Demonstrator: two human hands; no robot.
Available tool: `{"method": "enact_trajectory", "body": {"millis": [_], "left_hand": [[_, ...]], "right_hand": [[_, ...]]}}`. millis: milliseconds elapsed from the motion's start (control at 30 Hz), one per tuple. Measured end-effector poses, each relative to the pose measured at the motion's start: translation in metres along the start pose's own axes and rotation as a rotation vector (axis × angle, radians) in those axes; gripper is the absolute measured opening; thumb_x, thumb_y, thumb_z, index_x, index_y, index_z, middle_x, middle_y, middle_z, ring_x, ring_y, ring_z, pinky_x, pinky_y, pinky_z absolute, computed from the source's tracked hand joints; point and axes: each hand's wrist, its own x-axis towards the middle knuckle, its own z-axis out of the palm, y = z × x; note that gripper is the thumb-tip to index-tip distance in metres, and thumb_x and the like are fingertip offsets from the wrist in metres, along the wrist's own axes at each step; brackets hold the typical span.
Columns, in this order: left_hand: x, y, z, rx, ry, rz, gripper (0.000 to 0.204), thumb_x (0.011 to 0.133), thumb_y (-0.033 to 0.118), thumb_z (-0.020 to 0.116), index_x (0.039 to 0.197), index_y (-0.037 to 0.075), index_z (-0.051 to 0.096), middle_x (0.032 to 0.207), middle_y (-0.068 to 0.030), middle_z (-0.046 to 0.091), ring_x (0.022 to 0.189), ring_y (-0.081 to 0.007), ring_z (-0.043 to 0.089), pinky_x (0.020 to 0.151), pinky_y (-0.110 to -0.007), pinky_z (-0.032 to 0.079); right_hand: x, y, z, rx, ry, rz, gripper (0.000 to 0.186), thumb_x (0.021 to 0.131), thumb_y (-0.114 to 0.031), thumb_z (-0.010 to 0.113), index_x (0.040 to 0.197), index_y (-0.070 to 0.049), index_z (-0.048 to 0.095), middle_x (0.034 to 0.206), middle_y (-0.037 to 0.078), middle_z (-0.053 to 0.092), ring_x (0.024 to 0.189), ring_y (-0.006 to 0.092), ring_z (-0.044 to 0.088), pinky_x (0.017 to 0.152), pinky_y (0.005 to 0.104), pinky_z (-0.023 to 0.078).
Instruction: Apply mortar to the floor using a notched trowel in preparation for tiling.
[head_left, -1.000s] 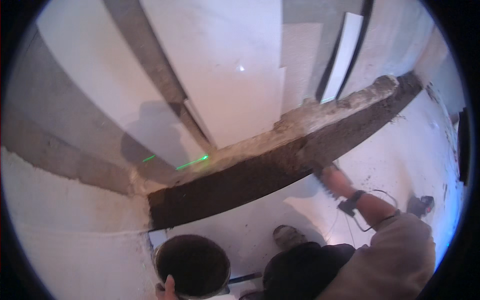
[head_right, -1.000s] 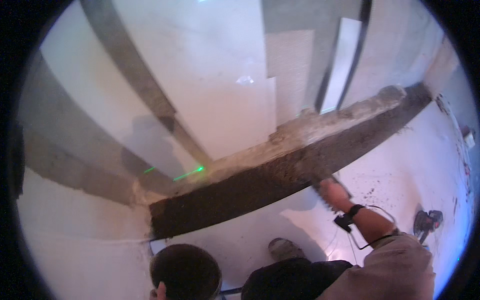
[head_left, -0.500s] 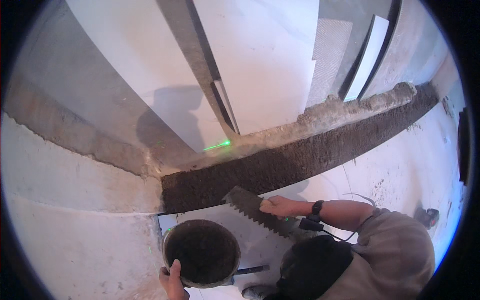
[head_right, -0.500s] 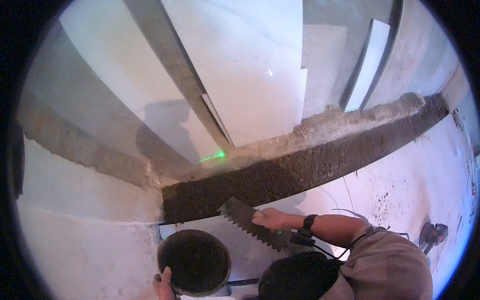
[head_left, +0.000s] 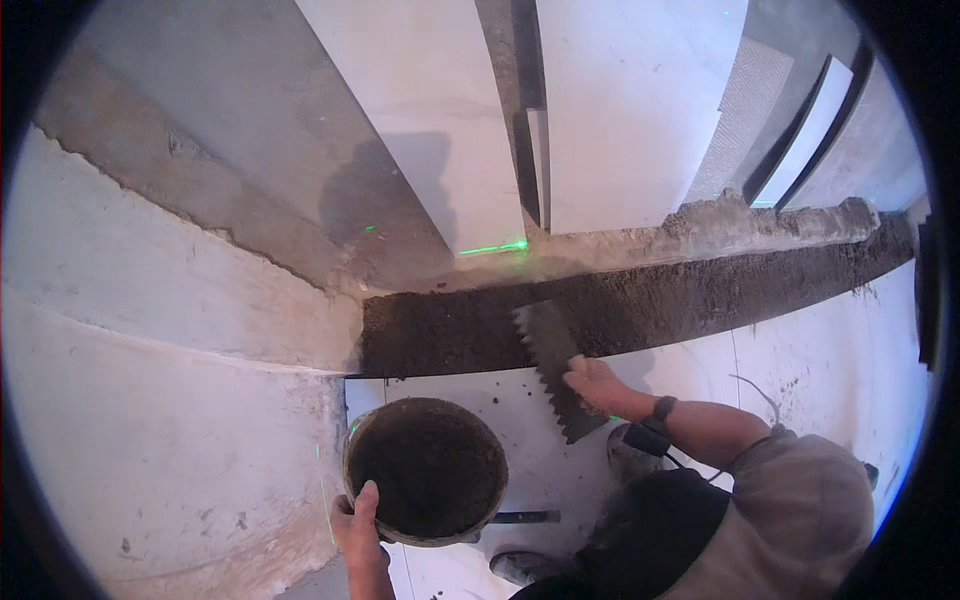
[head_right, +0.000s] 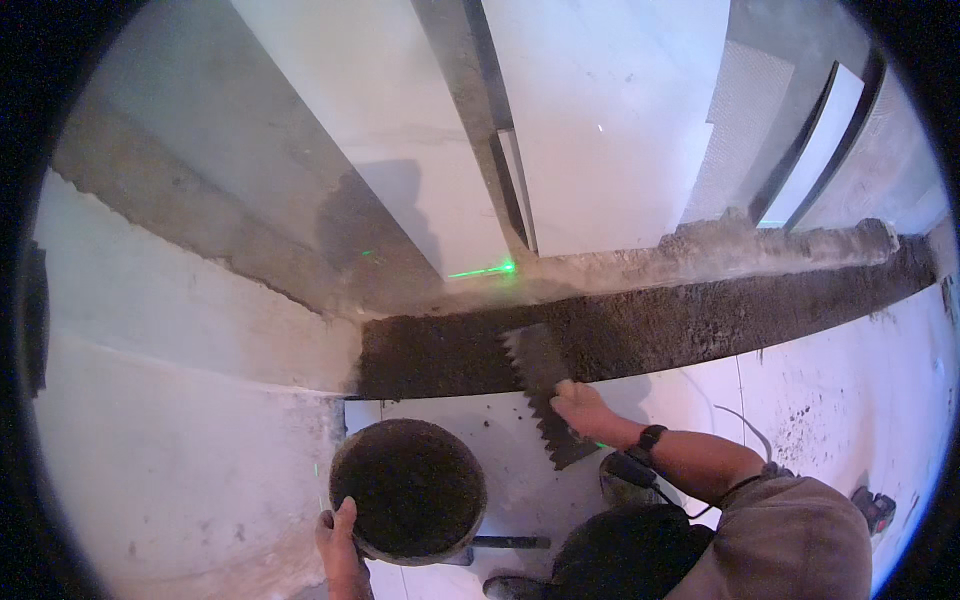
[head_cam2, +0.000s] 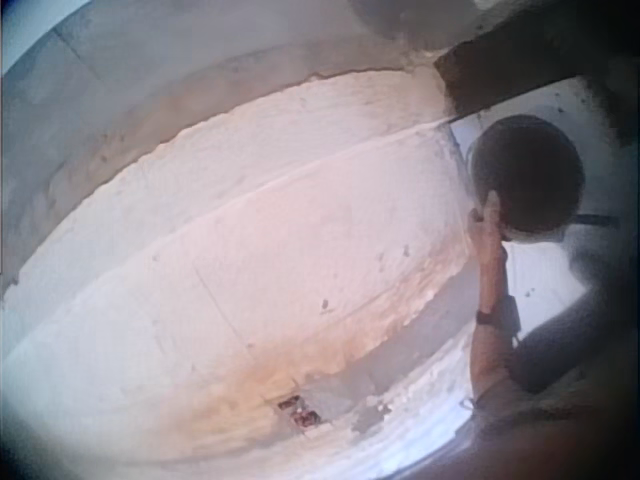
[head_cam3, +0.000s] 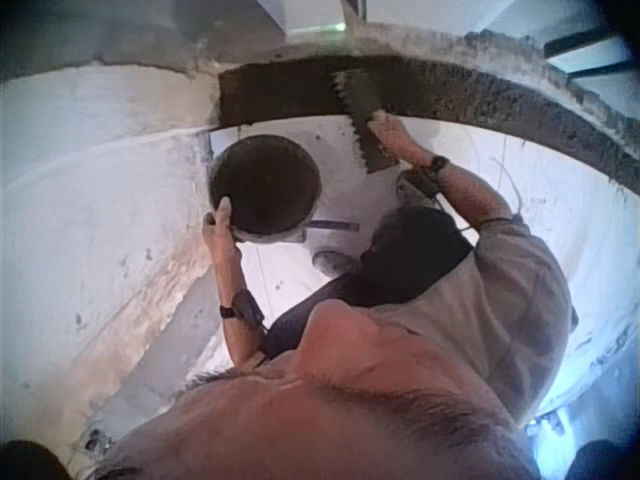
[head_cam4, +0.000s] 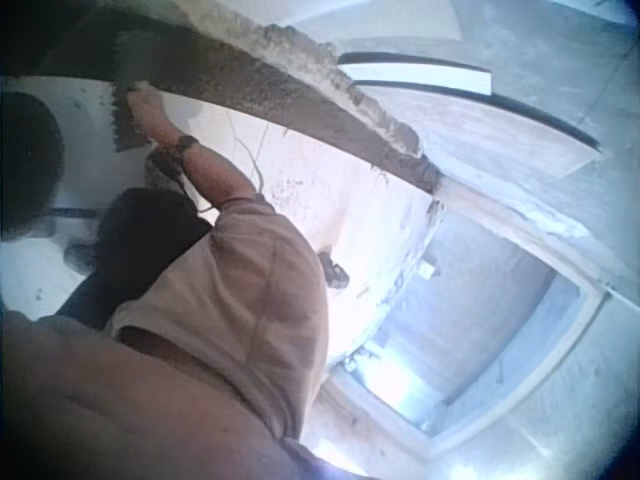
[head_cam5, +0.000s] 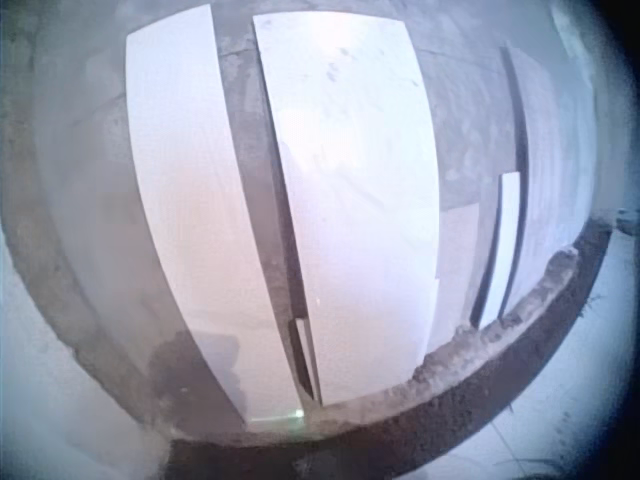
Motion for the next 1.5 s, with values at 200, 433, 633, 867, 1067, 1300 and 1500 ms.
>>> {"method": "enact_trajectory", "body": {"millis": [200, 433, 633, 867, 1067, 1300, 1500], "left_hand": [[-0.005, 0.001, -0.007, 0.08, 0.006, -0.016, 0.038, 0.078, 0.027, 0.077, 0.088, -0.001, 0.053, 0.082, -0.0045, 0.056, 0.069, -0.0126, 0.05, 0.06, -0.029, 0.044], [-0.017, 0.001, -0.012, 0.055, 0.012, -0.039, 0.036, 0.08, 0.024, 0.075, 0.093, -0.003, 0.053, 0.088, -0.0086, 0.059, 0.076, -0.0148, 0.054, 0.068, -0.029, 0.046], [-0.018, 0.01, -0.001, 0.002, 0.001, -0.034, 0.039, 0.081, 0.023, 0.074, 0.099, -0.004, 0.052, 0.093, -0.0114, 0.06, 0.082, -0.0167, 0.058, 0.073, -0.03, 0.049], [-0.024, 0.01, -0.012, 0.34, -0.078, 0.019, 0.048, 0.081, 0.041, 0.072, 0.095, -0.003, 0.06, 0.075, -0.0038, 0.055, 0.055, -0.0125, 0.042, 0.045, -0.027, 0.032], [0.021, 0.008, -0.03, 0.373, -0.434, -0.152, 0.062, 0.084, 0.037, 0.069, 0.128, 0.001, 0.045, 0.115, -0.0229, 0.055, 0.093, -0.0277, 0.057, 0.073, -0.041, 0.048], [0.019, -0.007, -0.047, 0.285, -0.147, -0.559, 0.054, 0.081, 0.024, 0.073, 0.122, 0.004, 0.044, 0.111, -0.0216, 0.056, 0.085, -0.0279, 0.06, 0.067, -0.037, 0.057], [-0.016, -0.024, -0.034, 0.205, -0.121, -0.185, 0.05, 0.067, 0.007, 0.08, 0.105, -0.005, 0.051, 0.096, -0.0173, 0.057, 0.076, -0.0274, 0.055, 0.055, -0.04, 0.054]], "right_hand": [[0.015, -0.01, -0.02, -0.285, -0.172, -0.37, 0.03, 0.086, -0.032, 0.058, 0.087, -0.003, 0.05, 0.069, 0.014, 0.057, 0.06, 0.028, 0.06, 0.055, 0.0403, 0.046], [-0.021, 0.006, -0.094, -1.052, -0.172, -0.568, 0.025, 0.086, -0.029, 0.058, 0.103, -0.011, 0.053, 0.073, 0.013, 0.06, 0.072, 0.0308, 0.064, 0.058, 0.0497, 0.049], [0.028, 0.014, -0.065, -1.204, -0.131, -0.749, 0.019, 0.085, -0.025, 0.057, 0.1, -0.014, 0.054, 0.074, 0.009, 0.057, 0.067, 0.0298, 0.064, 0.053, 0.046, 0.051], [0.069, -0.068, -0.027, -1.055, -0.05, -0.459, 0.012, 0.083, -0.019, 0.055, 0.09, -0.01, 0.059, 0.086, 0.014, 0.063, 0.071, 0.0352, 0.064, 0.056, 0.0486, 0.051], [0.013, -0.109, -0.022, -0.401, 0.074, -0.657, 0.023, 0.084, -0.026, 0.062, 0.089, -0.005, 0.054, 0.071, 0.015, 0.061, 0.068, 0.0372, 0.063, 0.061, 0.0449, 0.049], [-0.05, -0.13, -0.076, -0.421, 0.039, -0.5, 0.031, 0.08, -0.029, 0.068, 0.092, -0.005, 0.054, 0.073, 0.019, 0.061, 0.072, 0.0408, 0.061, 0.062, 0.0464, 0.047], [-0.164, -0.144, -0.137, -0.613, 0.005, -0.074, 0.038, 0.082, -0.04, 0.066, 0.091, -0.005, 0.054, 0.08, 0.02, 0.062, 0.076, 0.041, 0.061, 0.064, 0.0481, 0.047]]}}
